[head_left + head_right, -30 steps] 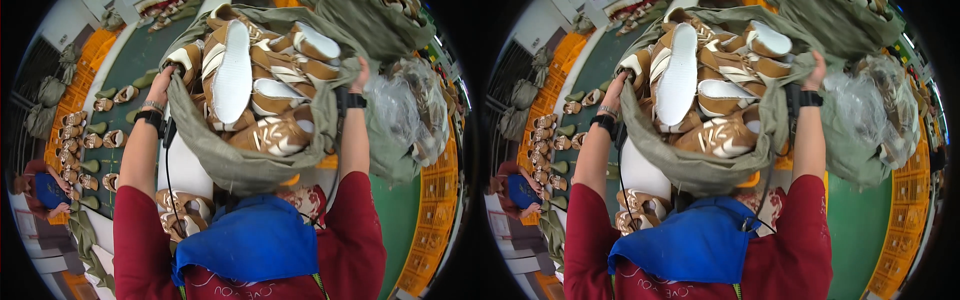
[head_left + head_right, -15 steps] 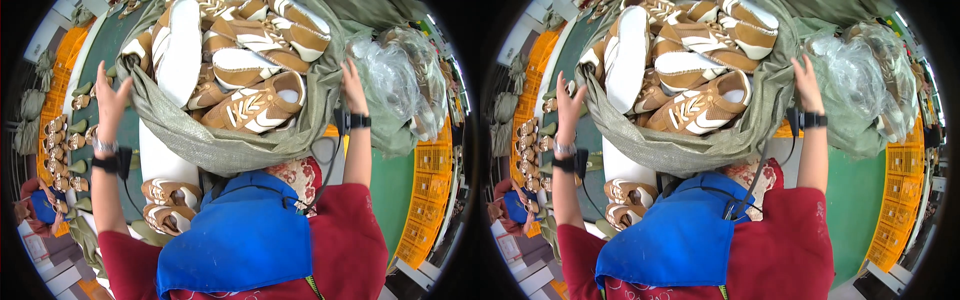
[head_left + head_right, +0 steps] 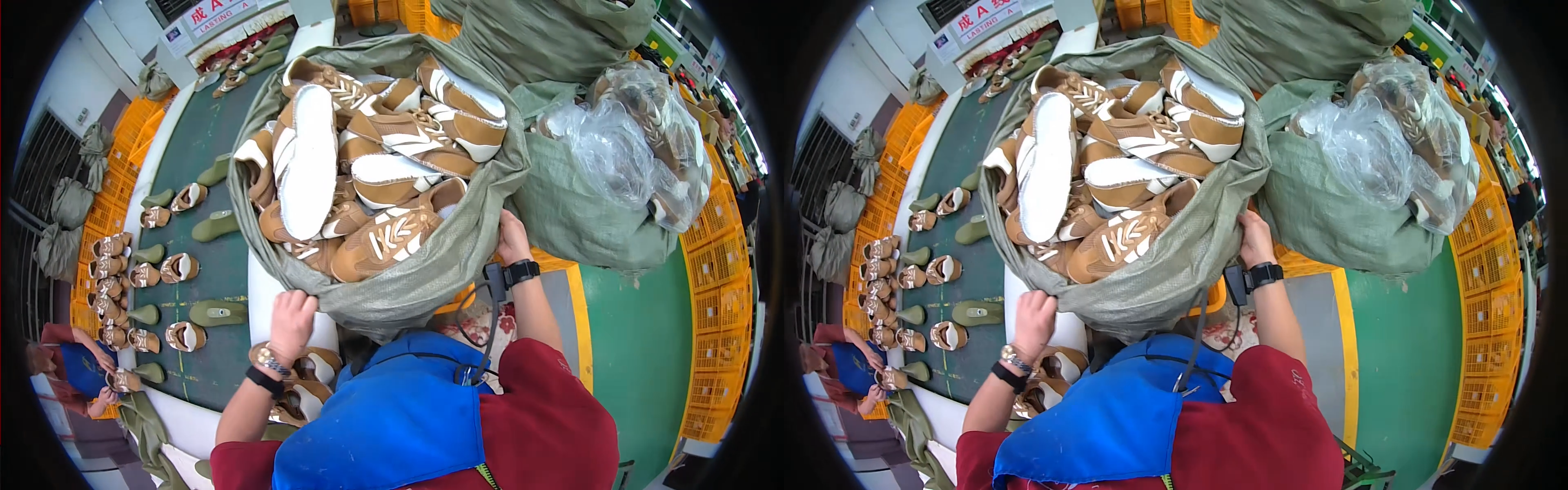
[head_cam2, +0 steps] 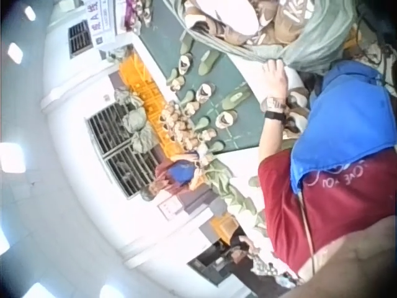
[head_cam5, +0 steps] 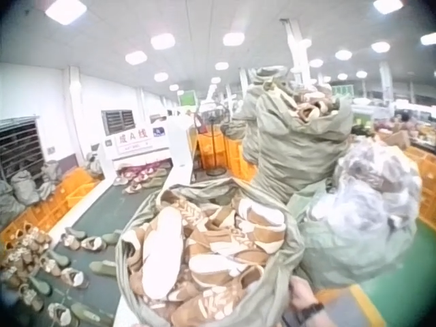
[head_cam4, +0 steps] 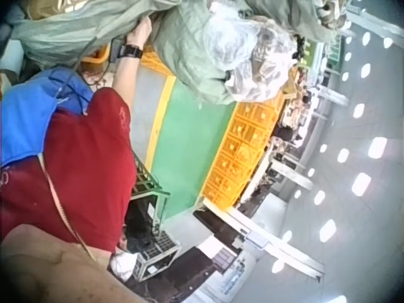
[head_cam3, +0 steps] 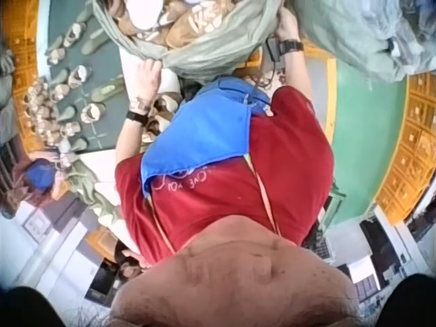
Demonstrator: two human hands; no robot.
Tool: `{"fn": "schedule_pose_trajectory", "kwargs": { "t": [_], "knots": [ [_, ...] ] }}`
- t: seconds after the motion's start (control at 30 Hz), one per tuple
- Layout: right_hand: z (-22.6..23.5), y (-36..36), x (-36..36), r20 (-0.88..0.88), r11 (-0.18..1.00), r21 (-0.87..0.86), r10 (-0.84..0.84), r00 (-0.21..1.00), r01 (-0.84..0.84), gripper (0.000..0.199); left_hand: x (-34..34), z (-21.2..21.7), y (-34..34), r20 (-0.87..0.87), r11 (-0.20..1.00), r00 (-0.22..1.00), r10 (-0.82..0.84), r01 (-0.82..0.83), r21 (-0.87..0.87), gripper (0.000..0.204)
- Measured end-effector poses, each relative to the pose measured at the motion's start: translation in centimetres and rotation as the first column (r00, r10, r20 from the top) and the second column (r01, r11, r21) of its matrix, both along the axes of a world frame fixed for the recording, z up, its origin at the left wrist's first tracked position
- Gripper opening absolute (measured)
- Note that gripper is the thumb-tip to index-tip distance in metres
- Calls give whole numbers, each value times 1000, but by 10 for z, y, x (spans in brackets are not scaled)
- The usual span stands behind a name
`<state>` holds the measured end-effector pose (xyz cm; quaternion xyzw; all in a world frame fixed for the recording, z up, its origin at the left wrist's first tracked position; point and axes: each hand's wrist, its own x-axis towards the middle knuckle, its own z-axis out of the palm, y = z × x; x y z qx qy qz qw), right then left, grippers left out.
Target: Organize shoe lasts on a table and sort finished shoe uppers from a large bag onto a conveyor belt line.
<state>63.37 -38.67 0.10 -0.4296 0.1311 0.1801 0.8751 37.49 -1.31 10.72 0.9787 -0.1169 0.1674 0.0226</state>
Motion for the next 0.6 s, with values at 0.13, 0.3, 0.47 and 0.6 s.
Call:
{"fn": "schedule_pose_trajectory", "kwargs": {
  "t": [0.13, 0.3, 0.47, 0.6],
  "knots": [
    [16, -12, -26, -96, 982, 188, 56, 994, -37, 35, -9, 4, -22, -80, 997, 997, 6, -13, -81, 18],
    [-68, 0, 3, 320, 958, -194, -140, 937, 209, 21, 2, 0, -43, -47, 986, 987, -155, 152, -70, 14],
    [-64, 13, 8, 192, 961, -87, -244, 951, 264, 21, -10, -7, -22, -216, 974, 951, -220, 228, 10, 9],
    [-5, -17, 20, 416, 223, -905, 284, 864, 363, 20, -6, 8, -40, -163, 984, 970, -179, 175, -37, 21]
  ]
}}
